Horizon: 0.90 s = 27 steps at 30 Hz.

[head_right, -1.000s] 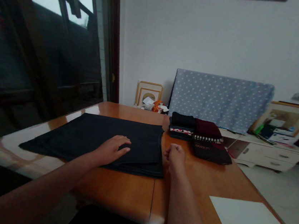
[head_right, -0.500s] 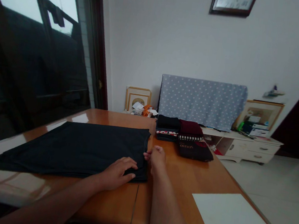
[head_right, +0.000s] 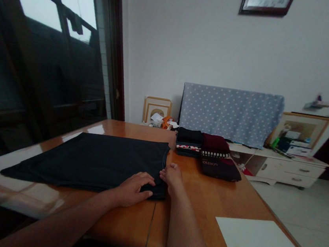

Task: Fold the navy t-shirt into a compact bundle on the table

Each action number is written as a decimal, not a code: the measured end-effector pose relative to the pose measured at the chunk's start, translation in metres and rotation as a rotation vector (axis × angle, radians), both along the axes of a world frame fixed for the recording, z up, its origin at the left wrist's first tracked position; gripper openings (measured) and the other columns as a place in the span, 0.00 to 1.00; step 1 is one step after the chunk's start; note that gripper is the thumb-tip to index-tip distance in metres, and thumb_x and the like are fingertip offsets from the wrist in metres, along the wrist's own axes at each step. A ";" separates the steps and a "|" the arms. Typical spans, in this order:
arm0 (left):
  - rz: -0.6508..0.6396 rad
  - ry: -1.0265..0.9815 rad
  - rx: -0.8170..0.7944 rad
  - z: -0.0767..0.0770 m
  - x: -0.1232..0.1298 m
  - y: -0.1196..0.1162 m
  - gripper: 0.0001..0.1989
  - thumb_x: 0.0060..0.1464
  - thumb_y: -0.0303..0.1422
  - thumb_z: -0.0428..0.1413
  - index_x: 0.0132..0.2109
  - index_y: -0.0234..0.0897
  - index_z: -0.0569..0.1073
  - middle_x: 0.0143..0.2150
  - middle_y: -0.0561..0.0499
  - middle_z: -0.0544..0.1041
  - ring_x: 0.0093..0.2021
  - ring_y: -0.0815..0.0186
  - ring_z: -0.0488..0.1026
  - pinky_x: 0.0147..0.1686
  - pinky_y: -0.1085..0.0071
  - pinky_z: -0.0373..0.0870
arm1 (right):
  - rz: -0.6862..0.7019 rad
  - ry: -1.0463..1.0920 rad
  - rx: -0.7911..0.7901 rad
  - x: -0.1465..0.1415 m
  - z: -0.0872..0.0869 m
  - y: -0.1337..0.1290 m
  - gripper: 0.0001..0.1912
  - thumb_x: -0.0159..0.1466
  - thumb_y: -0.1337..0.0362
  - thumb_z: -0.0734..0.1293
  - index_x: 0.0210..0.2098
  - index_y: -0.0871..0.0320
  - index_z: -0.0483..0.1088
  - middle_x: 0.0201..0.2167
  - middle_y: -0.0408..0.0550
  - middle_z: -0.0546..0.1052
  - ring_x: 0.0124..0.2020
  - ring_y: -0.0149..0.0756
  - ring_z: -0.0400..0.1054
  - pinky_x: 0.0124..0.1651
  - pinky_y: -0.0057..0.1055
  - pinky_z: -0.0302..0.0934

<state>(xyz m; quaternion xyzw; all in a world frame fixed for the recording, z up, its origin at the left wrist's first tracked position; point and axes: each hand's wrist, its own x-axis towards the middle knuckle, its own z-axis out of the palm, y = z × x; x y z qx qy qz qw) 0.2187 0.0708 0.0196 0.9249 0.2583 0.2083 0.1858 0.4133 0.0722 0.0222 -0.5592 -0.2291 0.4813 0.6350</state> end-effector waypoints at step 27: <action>0.871 0.264 -0.013 -0.007 -0.243 0.050 0.35 0.61 0.55 0.45 0.65 0.36 0.66 0.69 0.35 0.61 0.70 0.42 0.53 0.64 0.42 0.49 | 0.116 -0.154 0.137 0.013 -0.040 0.011 0.23 0.55 0.59 0.73 0.48 0.54 0.65 0.34 0.49 0.79 0.38 0.43 0.79 0.41 0.35 0.75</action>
